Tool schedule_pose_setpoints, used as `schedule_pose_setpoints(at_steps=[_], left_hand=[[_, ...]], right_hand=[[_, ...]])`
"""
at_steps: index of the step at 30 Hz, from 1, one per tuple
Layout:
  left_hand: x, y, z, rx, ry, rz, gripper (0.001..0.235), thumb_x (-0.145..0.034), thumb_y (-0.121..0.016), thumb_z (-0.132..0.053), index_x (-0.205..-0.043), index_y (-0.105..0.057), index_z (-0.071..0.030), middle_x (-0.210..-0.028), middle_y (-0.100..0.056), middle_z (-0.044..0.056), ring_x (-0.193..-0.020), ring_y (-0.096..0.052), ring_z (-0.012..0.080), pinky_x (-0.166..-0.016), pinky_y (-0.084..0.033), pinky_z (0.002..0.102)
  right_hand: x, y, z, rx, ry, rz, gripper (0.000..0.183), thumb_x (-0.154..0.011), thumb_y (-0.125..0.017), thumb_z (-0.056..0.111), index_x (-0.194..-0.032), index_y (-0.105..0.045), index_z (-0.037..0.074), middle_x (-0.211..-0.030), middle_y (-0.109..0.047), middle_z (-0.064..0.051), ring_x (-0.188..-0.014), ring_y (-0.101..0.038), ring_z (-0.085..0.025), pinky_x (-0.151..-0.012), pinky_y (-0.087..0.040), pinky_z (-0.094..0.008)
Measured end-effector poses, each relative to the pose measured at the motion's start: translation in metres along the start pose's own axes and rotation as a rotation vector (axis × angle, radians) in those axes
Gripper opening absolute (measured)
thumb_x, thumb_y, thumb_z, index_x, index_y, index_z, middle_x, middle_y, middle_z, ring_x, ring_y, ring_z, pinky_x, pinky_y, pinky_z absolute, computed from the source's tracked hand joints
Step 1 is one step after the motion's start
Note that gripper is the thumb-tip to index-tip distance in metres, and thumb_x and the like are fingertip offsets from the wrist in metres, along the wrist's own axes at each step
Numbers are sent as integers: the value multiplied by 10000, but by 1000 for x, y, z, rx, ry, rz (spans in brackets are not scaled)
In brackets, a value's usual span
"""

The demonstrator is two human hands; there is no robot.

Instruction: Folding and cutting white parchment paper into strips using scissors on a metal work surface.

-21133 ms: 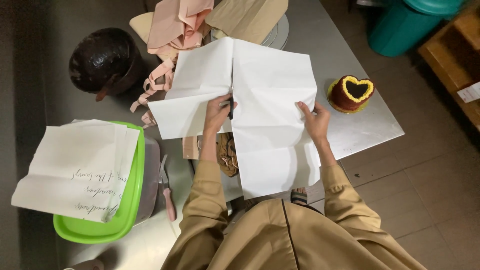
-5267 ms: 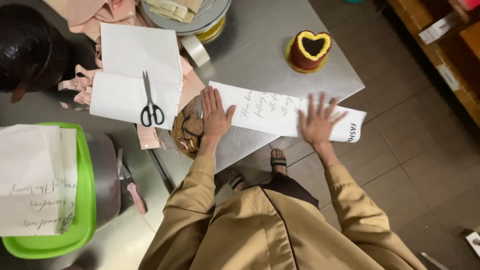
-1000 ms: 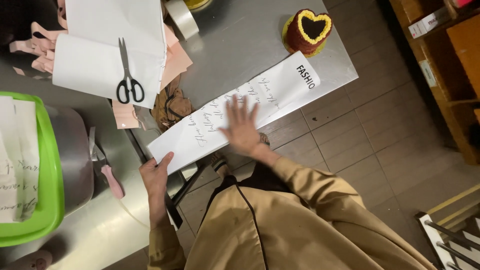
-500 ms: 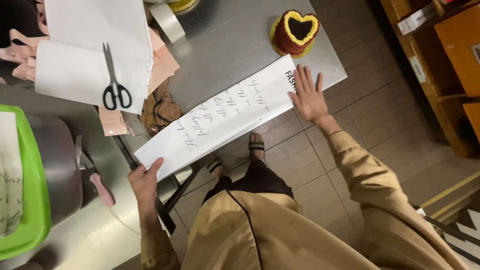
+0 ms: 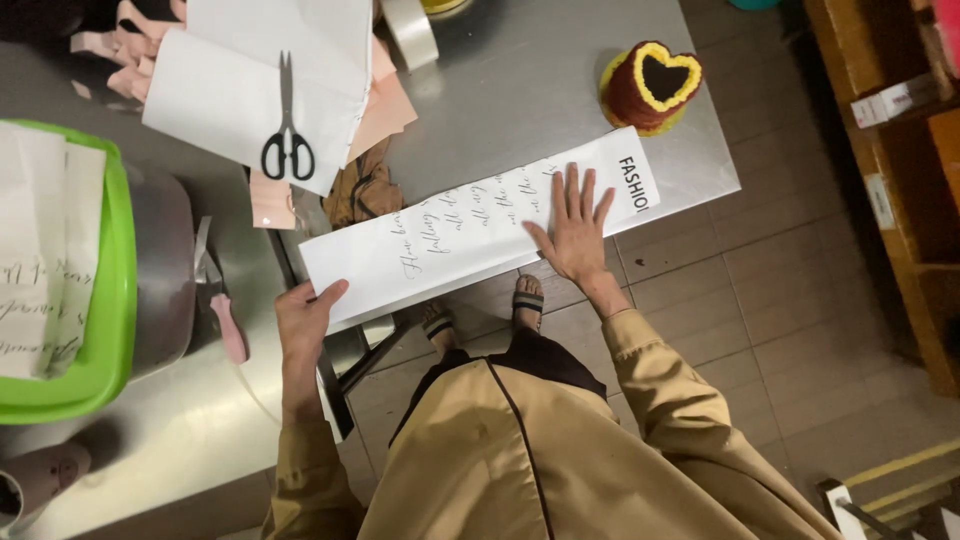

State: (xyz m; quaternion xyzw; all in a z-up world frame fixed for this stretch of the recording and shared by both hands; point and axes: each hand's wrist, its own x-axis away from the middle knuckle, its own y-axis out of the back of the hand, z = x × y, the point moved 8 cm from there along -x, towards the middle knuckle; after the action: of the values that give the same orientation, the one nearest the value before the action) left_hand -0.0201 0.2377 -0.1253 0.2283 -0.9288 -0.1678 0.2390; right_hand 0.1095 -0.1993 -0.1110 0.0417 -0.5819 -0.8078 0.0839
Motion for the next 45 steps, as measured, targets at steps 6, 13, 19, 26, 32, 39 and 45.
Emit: schedule_pose_setpoints(at_steps=[6,13,19,26,32,39,45], left_hand=[[42,-12,-20,-622,-514,-582,289,-901,-793,-120,-1163,-745,-9,-967,-734,217,-841,-694,460,-748,-546,526],[155,-257,-137,-737,-1203,134,689,-869,-668,-498,-1299,-586,34,-1579,-376,310,-1514,-261,479,-1270,-170,553],[115,-221,-68,-745,-1036,156,1043,-909,-614,-632,-1547,-268,117,-1616,-244,353,-1516,-224,488,-1279,-158,548],[85,-113,-12,-1094,-839,167,1060,-913,-498,-732,-1570,-230,55,-1656,-177,306,-1540,-184,426,-1283,-141,529],[116,-99,-76,-1041,-892,27,1128,-876,-464,-819,-1502,-373,116,-1589,-313,357,-1499,-292,464,-1255,-235,538],[127,-216,-101,-596,-1208,192,980,-919,-629,-593,-1560,-311,77,-1617,-303,303,-1507,-284,462,-1259,-247,556],[99,-197,-55,-876,-1046,432,980,-1004,-403,-678,-1600,-142,57,-1688,-60,270,-1562,-69,430,-1303,-85,514]], right_hand=[[1,2,7,94,13,61,1119,-863,-220,939,-1673,-125,173,-1720,50,-189,-1540,154,-426,-1159,188,-675],[-2,-4,8,151,14,137,1050,-887,-270,823,-1678,-75,162,-1715,80,-212,-1535,167,-457,-1151,152,-730],[-2,-7,5,93,20,116,1017,-926,-154,827,-1670,-70,138,-1703,88,-225,-1529,168,-458,-1141,166,-719],[-1,14,-35,113,40,80,939,-972,-130,790,-1673,-139,165,-1718,21,-171,-1543,84,-436,-1137,113,-763],[7,32,-60,126,-77,-34,778,-1077,-133,580,-1658,-108,63,-1699,-47,-271,-1538,45,-441,-1128,108,-731],[21,-20,63,12,308,24,651,-1063,-244,327,-1666,-124,113,-1734,-96,-94,-1586,-51,-311,-1262,-14,-535],[16,23,-74,85,-27,152,651,-1098,-109,480,-1667,-59,165,-1736,-56,-64,-1591,-23,-294,-1248,26,-605]])
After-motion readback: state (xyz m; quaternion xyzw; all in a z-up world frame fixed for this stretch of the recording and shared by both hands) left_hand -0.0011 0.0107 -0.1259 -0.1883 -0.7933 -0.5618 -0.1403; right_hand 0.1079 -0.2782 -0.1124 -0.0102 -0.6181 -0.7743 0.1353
